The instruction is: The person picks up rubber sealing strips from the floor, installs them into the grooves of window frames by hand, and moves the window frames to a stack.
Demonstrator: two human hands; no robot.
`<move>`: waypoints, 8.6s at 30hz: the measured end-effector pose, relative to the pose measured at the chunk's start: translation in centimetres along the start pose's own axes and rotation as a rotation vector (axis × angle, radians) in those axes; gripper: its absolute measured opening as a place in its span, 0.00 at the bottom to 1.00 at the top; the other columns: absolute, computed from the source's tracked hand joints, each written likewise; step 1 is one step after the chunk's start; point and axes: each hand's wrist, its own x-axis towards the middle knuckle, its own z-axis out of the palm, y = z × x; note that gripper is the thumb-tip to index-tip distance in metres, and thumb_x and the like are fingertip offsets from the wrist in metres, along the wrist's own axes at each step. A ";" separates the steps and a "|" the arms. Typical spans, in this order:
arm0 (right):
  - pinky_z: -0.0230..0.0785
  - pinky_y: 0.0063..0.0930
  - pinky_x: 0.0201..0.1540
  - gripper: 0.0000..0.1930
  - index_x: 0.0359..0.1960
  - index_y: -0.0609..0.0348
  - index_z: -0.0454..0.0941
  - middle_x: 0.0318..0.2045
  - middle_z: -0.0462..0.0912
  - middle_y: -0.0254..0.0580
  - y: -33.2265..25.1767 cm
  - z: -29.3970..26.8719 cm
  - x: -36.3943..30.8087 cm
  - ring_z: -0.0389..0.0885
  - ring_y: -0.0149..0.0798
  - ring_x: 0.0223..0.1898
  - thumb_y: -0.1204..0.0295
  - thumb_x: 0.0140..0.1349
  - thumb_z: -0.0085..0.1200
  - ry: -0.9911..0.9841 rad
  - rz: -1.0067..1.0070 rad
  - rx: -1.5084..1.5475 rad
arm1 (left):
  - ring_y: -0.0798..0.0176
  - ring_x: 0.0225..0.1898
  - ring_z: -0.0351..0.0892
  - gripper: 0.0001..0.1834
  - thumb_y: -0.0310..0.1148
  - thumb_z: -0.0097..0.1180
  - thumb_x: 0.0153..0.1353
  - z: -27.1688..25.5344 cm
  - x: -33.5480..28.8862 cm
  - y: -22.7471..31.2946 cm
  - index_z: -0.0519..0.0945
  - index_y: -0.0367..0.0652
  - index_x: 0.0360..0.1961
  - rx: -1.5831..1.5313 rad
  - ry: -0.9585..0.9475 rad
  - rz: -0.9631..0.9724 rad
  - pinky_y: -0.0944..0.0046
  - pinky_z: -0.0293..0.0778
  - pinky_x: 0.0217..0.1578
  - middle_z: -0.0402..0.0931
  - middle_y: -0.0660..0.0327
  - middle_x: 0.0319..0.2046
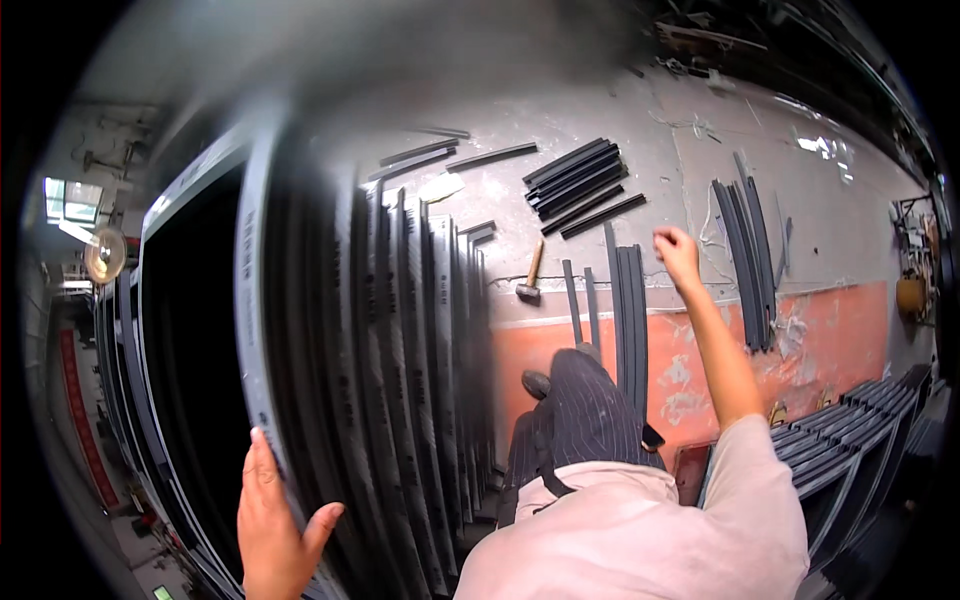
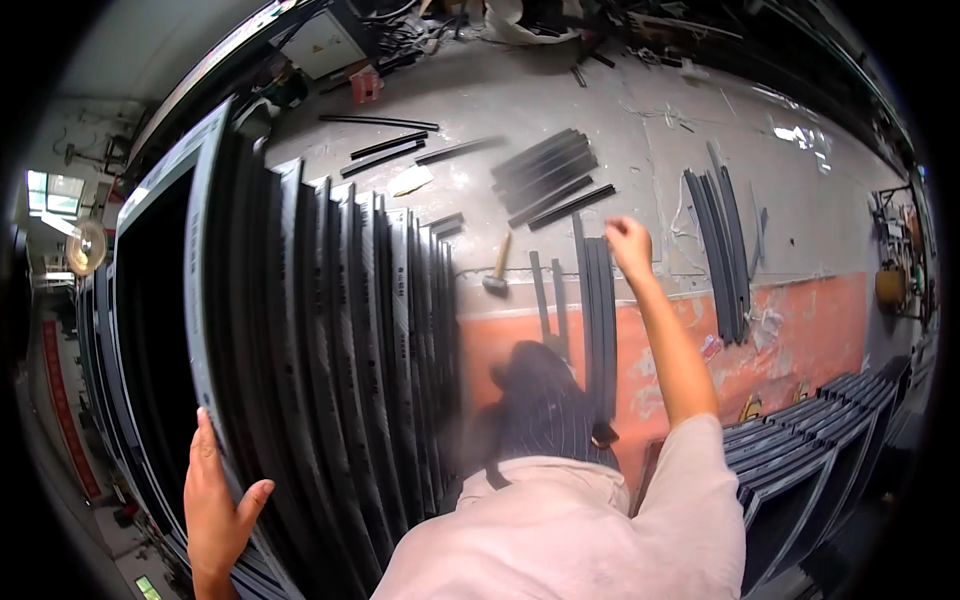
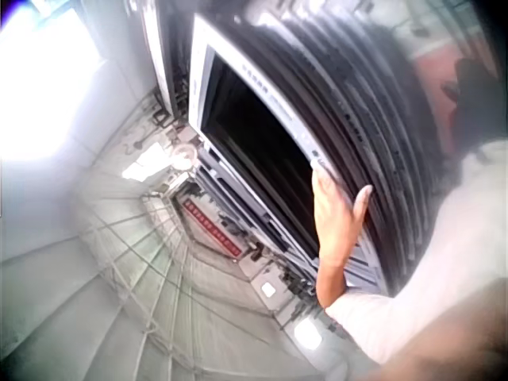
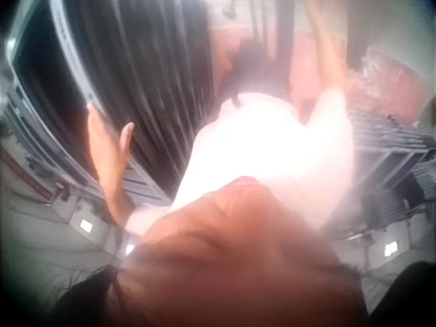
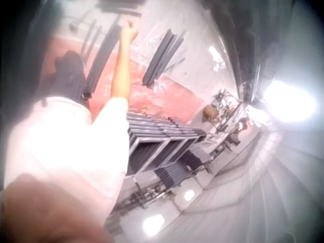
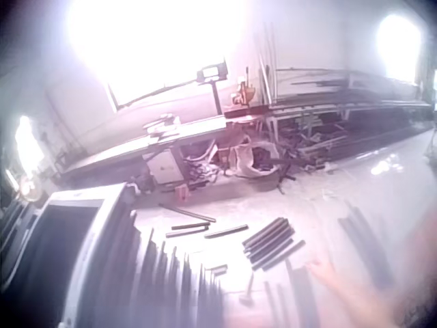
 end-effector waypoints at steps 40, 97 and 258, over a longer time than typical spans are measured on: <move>0.59 0.46 0.66 0.46 0.67 0.72 0.51 0.62 0.64 0.66 59.9 30.4 -5.6 0.62 0.61 0.65 0.60 0.53 0.64 -0.310 0.692 -0.668 | 0.42 0.55 0.71 0.34 0.48 0.59 0.55 67.9 9.6 21.8 0.69 0.41 0.61 -0.057 -0.781 -0.083 0.51 0.71 0.54 0.69 0.46 0.56; 0.72 0.47 0.51 0.50 0.70 0.48 0.55 0.46 0.76 0.59 68.1 15.5 -5.7 0.76 0.59 0.48 0.64 0.43 0.69 0.014 0.447 -0.668 | 0.45 0.54 0.70 0.31 0.42 0.63 0.53 67.1 11.8 26.8 0.74 0.38 0.56 -0.075 -0.730 0.105 0.53 0.68 0.55 0.70 0.47 0.55; 0.56 0.45 0.67 0.51 0.73 0.57 0.44 0.67 0.61 0.62 -52.4 55.7 -57.5 0.61 0.54 0.67 0.58 0.56 0.68 -1.897 -0.450 -0.035 | 0.41 0.49 0.78 0.29 0.49 0.57 0.59 18.4 -19.4 -47.0 0.76 0.29 0.46 -0.662 1.081 -1.320 0.49 0.75 0.50 0.77 0.38 0.46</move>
